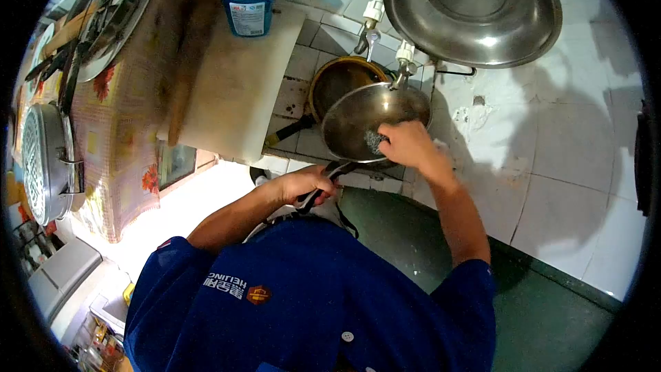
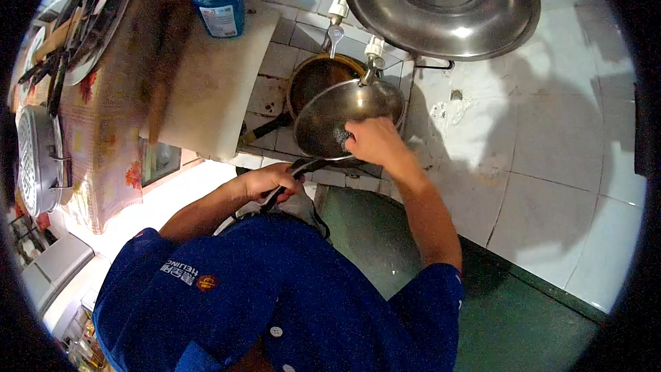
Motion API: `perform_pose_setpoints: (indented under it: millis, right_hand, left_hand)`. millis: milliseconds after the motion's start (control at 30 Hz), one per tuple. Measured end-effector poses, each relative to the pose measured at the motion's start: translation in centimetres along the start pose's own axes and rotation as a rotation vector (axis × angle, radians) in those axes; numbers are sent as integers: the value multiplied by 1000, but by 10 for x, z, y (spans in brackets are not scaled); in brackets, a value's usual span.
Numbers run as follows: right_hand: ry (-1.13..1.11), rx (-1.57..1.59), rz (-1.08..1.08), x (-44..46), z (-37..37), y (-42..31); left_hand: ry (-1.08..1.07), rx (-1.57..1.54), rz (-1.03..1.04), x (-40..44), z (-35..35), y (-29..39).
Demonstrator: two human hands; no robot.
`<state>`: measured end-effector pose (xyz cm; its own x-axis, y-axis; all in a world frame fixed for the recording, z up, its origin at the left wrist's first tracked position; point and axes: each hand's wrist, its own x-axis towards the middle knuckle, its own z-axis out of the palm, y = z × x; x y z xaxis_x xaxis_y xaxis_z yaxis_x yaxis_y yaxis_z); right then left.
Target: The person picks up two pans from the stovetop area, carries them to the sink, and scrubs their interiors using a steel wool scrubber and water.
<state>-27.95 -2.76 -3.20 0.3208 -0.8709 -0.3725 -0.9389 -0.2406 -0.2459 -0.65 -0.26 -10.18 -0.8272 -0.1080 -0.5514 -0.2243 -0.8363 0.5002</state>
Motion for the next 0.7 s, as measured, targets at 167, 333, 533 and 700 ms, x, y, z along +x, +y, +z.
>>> perform_pose_setpoints:
  millis: [167,333,533,700]
  right_hand:
    - [152,162,42,-4,64,5]
    - [169,236,107,4,88,-13]
    - [357,300,-48,16,88,-43]
    - [298,560,-54,38,27,-81]
  left_hand:
    - [350,375,1,-26,6,11]
    - [479,643,48,-64,17,25]
    - [550,641,13,-112,22,25]
    - [530,533,113,-155,11,4]
